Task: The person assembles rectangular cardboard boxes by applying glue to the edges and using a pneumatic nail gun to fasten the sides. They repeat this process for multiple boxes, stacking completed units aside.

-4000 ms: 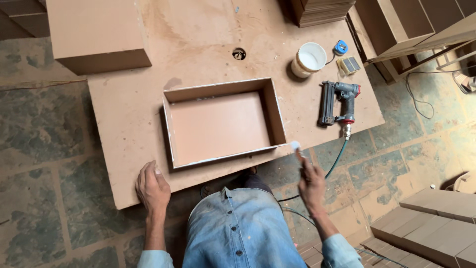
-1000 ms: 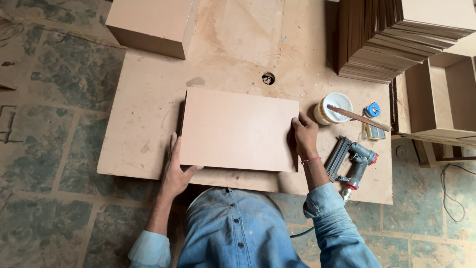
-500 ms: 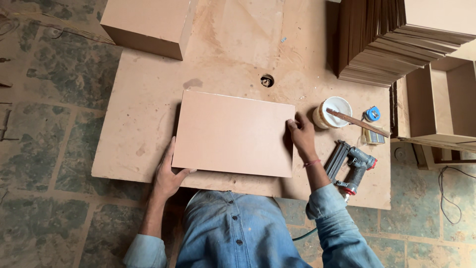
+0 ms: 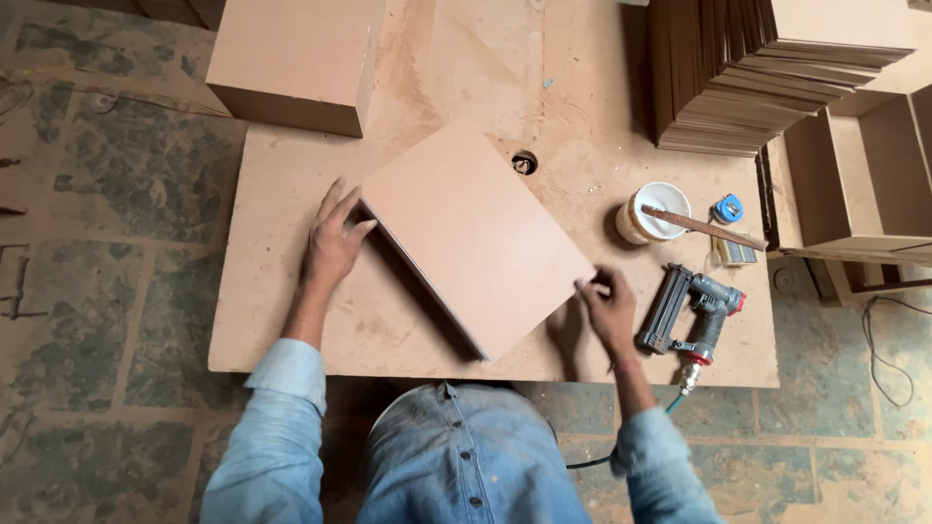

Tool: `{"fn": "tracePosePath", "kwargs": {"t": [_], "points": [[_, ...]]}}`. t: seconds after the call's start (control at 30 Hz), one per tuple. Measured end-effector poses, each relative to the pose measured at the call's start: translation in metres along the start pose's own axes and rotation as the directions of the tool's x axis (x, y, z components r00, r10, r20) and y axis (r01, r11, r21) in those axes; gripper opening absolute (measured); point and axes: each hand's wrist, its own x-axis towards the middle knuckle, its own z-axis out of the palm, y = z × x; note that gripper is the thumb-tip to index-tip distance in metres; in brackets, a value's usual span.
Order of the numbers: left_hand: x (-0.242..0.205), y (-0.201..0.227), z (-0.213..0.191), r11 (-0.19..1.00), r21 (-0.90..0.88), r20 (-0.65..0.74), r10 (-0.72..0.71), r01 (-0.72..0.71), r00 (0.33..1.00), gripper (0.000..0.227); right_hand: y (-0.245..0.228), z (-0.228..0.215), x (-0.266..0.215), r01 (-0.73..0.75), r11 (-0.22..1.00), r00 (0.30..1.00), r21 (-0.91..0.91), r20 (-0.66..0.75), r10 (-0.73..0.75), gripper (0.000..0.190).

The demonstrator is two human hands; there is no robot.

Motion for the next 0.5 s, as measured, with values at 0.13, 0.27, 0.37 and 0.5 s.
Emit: {"fn": "tracePosePath", "kwargs": {"t": [0.13, 0.27, 0.37, 0.5], "points": [[-0.048, 0.037, 0.007, 0.996, 0.084, 0.018, -0.009, 0.007, 1.0, 0.06, -0.019, 0.014, -0.064, 0.154, 0.987, 0.986, 0.05, -0.073, -0.15, 0.037], [-0.145, 0.096, 0.02, 0.994, 0.069, 0.138, -0.089, 0.08, 0.986, 0.082, -0.031, 0.009, -0.086, 0.323, 0.946, 0.946, -0.017, -0.029, -0.323, 0.03], [-0.197, 0.129, 0.038, 0.991, -0.111, 0.1, -0.062, 0.073, 0.993, 0.084, -0.029, 0.003, -0.087, 0.4, 0.915, 0.917, -0.059, 0.025, -0.399, 0.027], [-0.216, 0.141, 0.065, 0.998, -0.001, -0.024, -0.06, 0.06, 0.998, 0.07, -0.018, -0.006, -0.068, 0.475, 0.878, 0.878, -0.064, 0.095, -0.469, 0.024]]}}
